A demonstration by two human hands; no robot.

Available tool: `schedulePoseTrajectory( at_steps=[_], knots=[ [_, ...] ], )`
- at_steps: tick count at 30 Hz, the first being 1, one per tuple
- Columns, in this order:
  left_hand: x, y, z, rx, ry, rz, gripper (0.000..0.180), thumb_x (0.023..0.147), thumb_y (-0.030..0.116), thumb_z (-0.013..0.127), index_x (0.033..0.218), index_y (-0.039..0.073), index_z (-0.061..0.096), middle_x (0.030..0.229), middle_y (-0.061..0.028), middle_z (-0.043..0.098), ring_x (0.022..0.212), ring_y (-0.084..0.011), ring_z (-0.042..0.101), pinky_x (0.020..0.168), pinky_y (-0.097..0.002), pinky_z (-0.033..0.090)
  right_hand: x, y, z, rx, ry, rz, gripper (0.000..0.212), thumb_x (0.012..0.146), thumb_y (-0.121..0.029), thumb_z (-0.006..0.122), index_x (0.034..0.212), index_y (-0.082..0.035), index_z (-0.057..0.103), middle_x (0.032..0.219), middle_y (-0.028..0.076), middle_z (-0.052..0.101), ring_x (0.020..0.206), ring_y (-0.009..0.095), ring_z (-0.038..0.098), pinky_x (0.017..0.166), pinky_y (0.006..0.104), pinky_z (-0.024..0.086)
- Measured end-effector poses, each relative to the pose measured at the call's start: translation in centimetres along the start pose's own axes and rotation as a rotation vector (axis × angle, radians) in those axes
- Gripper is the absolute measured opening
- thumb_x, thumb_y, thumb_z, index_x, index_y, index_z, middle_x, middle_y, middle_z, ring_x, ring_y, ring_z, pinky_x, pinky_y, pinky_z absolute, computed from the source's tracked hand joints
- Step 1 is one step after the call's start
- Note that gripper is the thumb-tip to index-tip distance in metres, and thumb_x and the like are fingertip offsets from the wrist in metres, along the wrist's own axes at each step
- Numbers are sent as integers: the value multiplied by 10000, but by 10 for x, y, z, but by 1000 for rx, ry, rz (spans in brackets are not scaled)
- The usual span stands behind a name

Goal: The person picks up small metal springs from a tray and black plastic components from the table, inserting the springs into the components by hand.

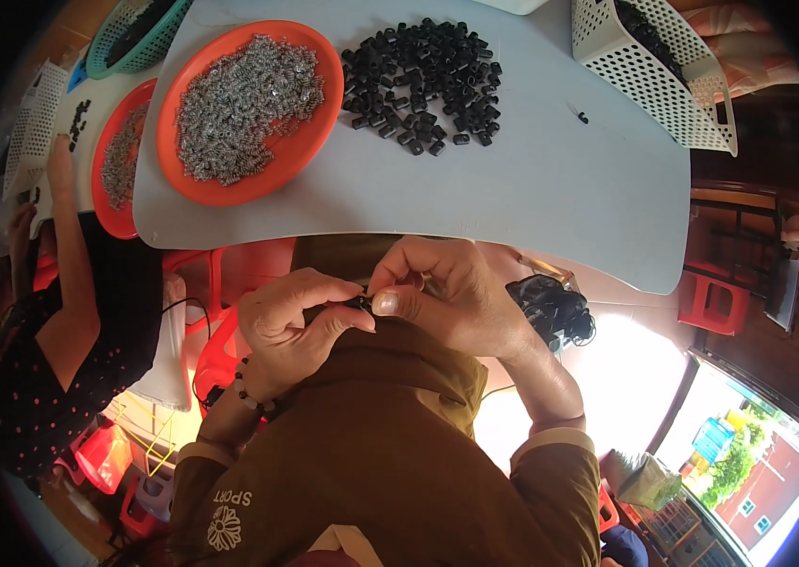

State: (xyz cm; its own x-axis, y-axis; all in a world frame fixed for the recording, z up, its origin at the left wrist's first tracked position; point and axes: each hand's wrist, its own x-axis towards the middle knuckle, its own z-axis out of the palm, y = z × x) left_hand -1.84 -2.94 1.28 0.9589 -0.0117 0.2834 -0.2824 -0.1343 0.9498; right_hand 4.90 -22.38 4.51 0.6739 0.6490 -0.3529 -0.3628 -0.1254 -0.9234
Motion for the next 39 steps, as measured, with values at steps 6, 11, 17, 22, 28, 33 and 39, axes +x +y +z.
schedulePoseTrajectory(
  at_steps=[6, 11, 17, 22, 28, 33, 39],
  knots=[
    [-7, 0, 4, 15, 16, 44, 259, 696, -18, 807, 929, 8, 697, 785, -75, 675, 609, -175, 625, 528, -268, 497, -5, 1, 1, -50, 9, 30, 222, 856, -168, 742, 857, 26, 635, 796, 17, 601, 740, 72, 527, 688, 225, 434],
    [-10, 2, 4, 150, 1, 163, 276, 689, -69, 783, 942, -10, 688, 797, -76, 663, 633, -180, 623, 543, -275, 522, -11, 2, 8, -15, 57, 73, 194, 843, -139, 742, 847, 22, 633, 792, 13, 600, 751, 68, 527, 702, 219, 432],
    [-19, -6, 6, 179, 15, 300, 366, 678, -89, 771, 1020, -11, 664, 819, -83, 662, 653, -198, 628, 549, -283, 529, -17, 12, 13, -140, 70, -30, 58, 861, -7, 659, 836, 17, 613, 806, 37, 661, 757, 65, 580, 697, 224, 470],
    [-21, -2, 6, 232, -12, 339, 409, 672, -87, 767, 1055, -13, 644, 839, -80, 663, 674, -202, 633, 562, -284, 534, -22, 15, 19, 16, 59, -64, 45, 863, 52, 603, 839, 22, 581, 816, 71, 654, 789, 95, 607, 751, 235, 485],
    [-25, -4, 4, 261, -2, 373, 373, 692, -133, 725, 1039, -28, 640, 827, -86, 644, 661, -184, 615, 543, -271, 519, -22, 14, 26, -107, 60, -86, 81, 853, 80, 586, 804, 21, 561, 816, 92, 656, 796, 109, 621, 719, 245, 494],
    [-27, -6, 2, 327, -37, 374, 423, 685, -143, 685, 1083, -11, 629, 845, -55, 635, 675, -184, 604, 568, -280, 527, -18, 17, 24, -80, 43, 11, 87, 862, 35, 605, 792, 3, 565, 804, 72, 662, 777, 81, 609, 696, 228, 480],
    [-14, 0, 7, 353, -60, 343, 333, 748, -75, 724, 1064, -25, 631, 856, -72, 652, 650, -190, 590, 550, -278, 511, -12, 19, 12, 39, 27, -36, 90, 879, -20, 646, 814, 9, 591, 788, 27, 634, 730, 44, 554, 667, 212, 455]
  ],
)
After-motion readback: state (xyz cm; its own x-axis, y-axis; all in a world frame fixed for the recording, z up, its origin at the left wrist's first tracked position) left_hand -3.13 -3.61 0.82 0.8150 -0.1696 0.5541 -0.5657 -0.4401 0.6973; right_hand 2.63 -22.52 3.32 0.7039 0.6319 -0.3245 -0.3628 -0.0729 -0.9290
